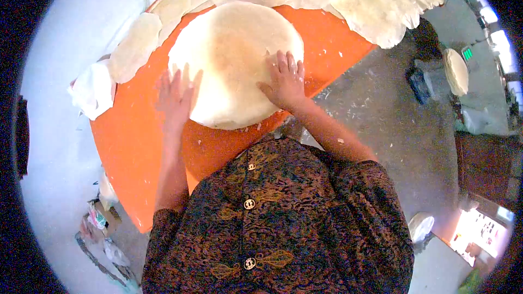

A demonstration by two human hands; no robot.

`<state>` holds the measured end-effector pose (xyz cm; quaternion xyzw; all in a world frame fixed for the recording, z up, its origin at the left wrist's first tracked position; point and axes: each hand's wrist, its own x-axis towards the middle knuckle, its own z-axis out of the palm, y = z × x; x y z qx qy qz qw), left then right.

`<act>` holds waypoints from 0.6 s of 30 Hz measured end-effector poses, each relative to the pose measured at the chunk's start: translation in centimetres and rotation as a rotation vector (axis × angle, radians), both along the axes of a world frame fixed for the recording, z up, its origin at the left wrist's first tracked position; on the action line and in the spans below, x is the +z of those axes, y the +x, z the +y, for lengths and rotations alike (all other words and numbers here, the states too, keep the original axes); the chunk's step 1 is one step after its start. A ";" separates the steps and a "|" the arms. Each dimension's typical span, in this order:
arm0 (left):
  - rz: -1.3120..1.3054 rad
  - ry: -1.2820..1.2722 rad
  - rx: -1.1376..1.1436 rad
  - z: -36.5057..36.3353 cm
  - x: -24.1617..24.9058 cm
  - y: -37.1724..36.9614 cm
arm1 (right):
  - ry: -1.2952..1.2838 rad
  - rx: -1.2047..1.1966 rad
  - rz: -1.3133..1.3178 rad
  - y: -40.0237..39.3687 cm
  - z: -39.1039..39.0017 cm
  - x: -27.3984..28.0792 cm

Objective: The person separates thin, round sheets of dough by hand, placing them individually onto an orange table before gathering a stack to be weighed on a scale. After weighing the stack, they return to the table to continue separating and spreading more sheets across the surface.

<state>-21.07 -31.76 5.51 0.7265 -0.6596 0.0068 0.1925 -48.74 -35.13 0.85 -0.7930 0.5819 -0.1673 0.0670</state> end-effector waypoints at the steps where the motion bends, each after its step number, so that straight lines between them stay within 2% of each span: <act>1: -0.069 0.027 -0.038 -0.9 -0.8 -0.6 | 0.031 -0.004 0.026 0.0 0.2 -0.8; 2: -0.139 0.054 -0.076 -1.6 -1.8 -1.0 | 0.016 0.001 0.013 -0.1 0.2 -1.2; 5: -0.115 0.017 -0.117 -2.1 -6.9 0.1 | -0.018 0.004 -0.004 -0.4 0.1 -2.0; 13: -0.058 0.029 -0.127 -2.1 -7.7 0.3 | -0.086 -0.007 -0.004 0.2 0.4 -3.1; 16: 0.210 -0.056 -0.181 -2.0 -6.9 2.4 | -0.023 -0.022 -0.139 -0.6 0.0 -3.2; 17: 0.647 -0.069 -0.146 -1.6 -8.1 3.4 | -0.185 -0.069 -0.196 -1.1 -0.3 -3.0; 18: 1.085 -0.147 -0.098 -1.2 -9.3 4.4 | -0.177 -0.130 -0.417 -1.5 -0.2 -2.3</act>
